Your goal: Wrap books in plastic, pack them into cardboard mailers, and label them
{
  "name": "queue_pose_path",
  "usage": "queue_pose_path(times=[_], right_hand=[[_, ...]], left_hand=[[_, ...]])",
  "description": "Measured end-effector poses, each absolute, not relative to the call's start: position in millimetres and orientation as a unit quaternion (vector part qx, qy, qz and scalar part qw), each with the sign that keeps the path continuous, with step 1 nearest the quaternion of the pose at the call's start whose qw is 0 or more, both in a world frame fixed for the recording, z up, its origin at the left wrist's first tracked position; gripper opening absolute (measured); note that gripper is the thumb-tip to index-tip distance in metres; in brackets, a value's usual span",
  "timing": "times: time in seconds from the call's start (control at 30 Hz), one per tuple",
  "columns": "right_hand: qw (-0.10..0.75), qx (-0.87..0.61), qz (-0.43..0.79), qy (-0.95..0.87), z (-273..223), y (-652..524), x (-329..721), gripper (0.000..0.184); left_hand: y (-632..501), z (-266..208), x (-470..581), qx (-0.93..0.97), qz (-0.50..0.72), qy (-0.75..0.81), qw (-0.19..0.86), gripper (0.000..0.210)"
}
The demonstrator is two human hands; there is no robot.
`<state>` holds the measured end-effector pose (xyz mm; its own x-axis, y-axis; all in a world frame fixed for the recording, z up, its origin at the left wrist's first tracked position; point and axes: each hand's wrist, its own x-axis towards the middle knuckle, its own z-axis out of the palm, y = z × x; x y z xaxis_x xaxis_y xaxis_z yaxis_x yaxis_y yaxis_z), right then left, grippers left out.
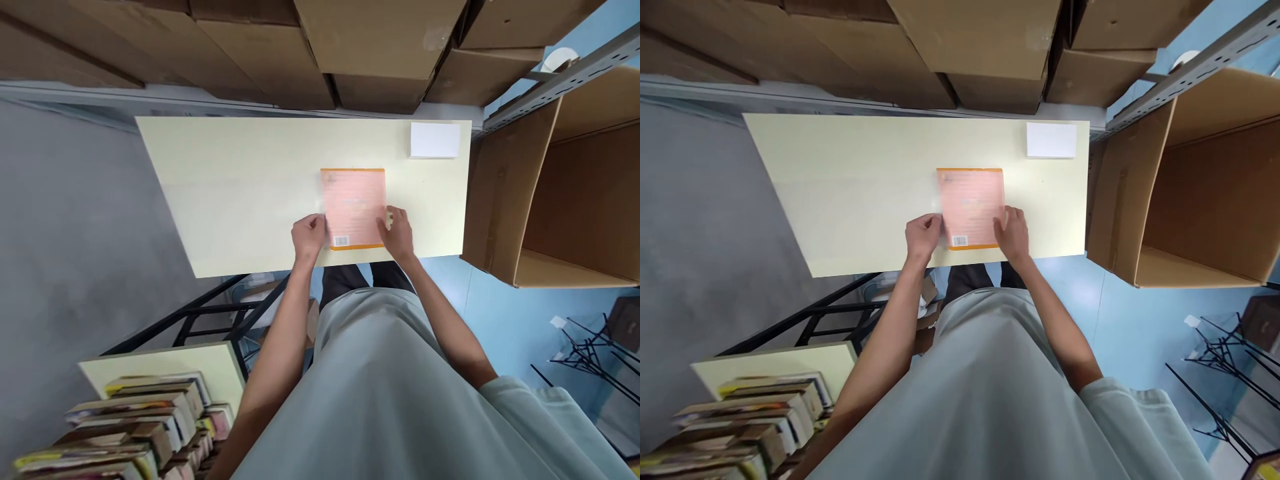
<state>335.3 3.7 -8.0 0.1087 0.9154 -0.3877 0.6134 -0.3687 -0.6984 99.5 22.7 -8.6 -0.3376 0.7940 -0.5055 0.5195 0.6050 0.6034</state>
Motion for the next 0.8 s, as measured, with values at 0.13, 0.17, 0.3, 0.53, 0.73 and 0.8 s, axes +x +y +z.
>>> queue_pose_path(times=[0.13,0.17,0.3,0.53,0.73,0.8], right_hand=[[0.201,-0.718,0.411,-0.525,-26.2,9.3,342.4,0.039],[0.207,-0.714,0.414,-0.525,-28.3,10.2,341.2,0.038],[0.234,-0.724,0.422,-0.492,-36.1,15.3,338.9,0.034],[0.233,-0.748,0.467,-0.409,-44.5,34.4,348.2,0.032],[0.226,-0.745,0.483,-0.401,-32.7,38.6,332.8,0.031],[0.227,-0.752,0.476,-0.396,-29.0,33.7,330.4,0.035]], left_hand=[[29.1,-5.2,103.8,0.442,0.104,0.823,0.341,0.020],[29.5,-5.2,104.5,0.442,0.096,0.827,0.333,0.021],[28.6,-17.1,97.4,0.404,0.096,0.834,0.364,0.020],[23.3,-52.6,75.9,0.362,0.177,0.785,0.471,0.020],[16.5,-62.2,75.3,0.373,0.191,0.769,0.483,0.022],[14.5,-64.9,74.9,0.373,0.193,0.767,0.486,0.023]])
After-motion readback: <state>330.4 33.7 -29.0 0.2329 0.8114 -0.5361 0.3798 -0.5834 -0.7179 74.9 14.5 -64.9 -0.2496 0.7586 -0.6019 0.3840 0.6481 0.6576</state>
